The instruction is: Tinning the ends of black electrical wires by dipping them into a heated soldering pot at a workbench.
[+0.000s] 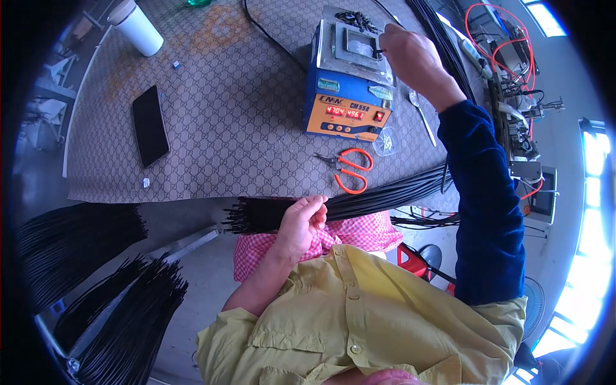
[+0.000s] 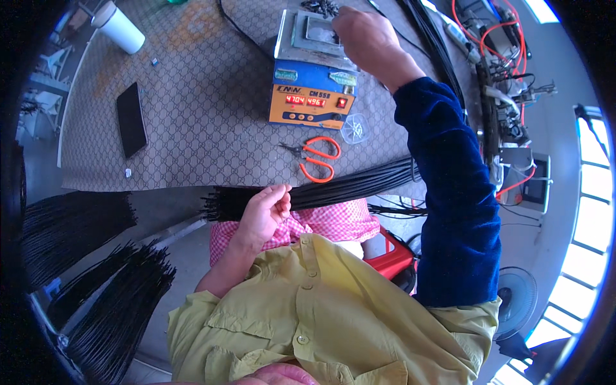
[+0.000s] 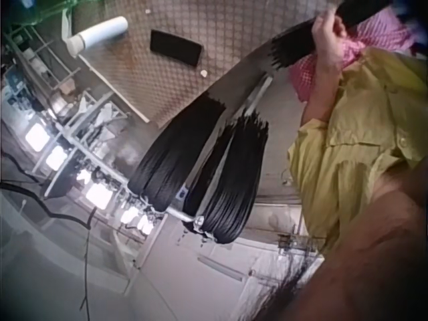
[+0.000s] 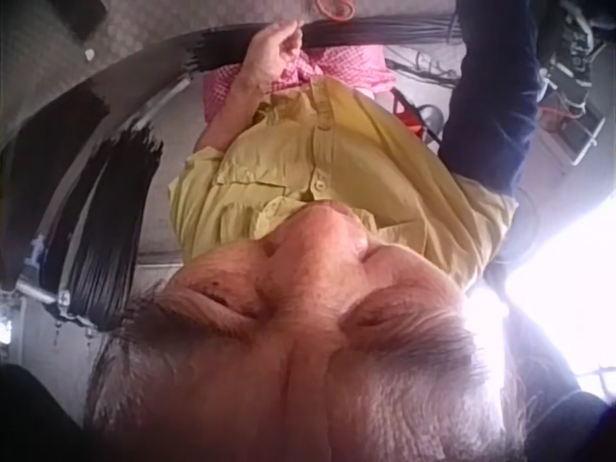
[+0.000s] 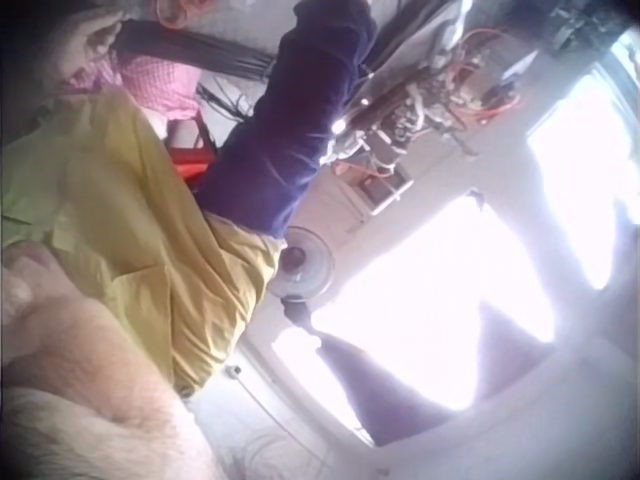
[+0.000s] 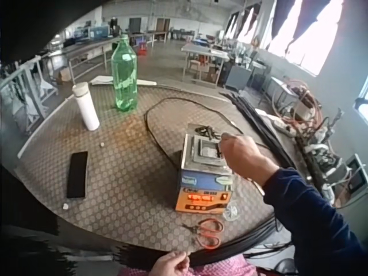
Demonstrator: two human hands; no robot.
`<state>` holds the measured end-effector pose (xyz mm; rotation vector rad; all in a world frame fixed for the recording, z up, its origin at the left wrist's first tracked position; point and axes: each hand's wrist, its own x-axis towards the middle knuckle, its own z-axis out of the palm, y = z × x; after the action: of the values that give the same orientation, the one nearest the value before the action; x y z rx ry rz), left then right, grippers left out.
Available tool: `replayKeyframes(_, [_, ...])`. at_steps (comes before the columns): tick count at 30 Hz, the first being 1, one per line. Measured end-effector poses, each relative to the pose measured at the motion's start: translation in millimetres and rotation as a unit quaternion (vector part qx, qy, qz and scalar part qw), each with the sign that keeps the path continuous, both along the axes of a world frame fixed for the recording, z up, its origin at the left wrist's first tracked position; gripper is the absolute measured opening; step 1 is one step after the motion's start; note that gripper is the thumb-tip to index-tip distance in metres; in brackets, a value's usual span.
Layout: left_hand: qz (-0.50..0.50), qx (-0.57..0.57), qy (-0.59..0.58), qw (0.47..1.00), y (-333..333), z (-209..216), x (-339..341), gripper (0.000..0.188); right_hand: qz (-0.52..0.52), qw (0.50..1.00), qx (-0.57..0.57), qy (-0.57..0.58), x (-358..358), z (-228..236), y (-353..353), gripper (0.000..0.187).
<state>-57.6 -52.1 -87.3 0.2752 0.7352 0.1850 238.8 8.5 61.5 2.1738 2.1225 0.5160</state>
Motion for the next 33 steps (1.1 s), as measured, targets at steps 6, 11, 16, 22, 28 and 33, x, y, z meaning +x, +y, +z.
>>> replayKeyframes(6, [-0.01,0.014,-0.001,1.0,1,-1,-1,0.015,-0.02,0.999,-0.032,-0.028,5,-12,14,0.006])
replayKeyframes(11, [-0.003,0.0,-0.003,1.0,2,2,-1,0.016,-0.035,0.997,-0.045,-0.054,2,-13,20,0.008])
replayKeyframes(16, [-0.004,0.002,-0.004,1.0,3,3,-1,0.016,-0.018,0.99,-0.069,-0.124,-2,-9,23,0.008])
replayKeyframes(22, [-0.009,-0.003,-0.001,1.0,2,-1,-2,0.016,-0.014,0.99,-0.062,-0.123,-4,-7,23,0.009])
replayKeyframes(28, [-0.002,-0.007,0.004,1.0,3,3,0,0.017,-0.01,0.997,-0.046,-0.067,-4,-1,21,0.005])
replayKeyframes(33, [-0.003,-0.007,-0.003,1.0,3,3,0,0.017,-0.009,0.997,-0.038,-0.062,-2,-5,20,0.003])
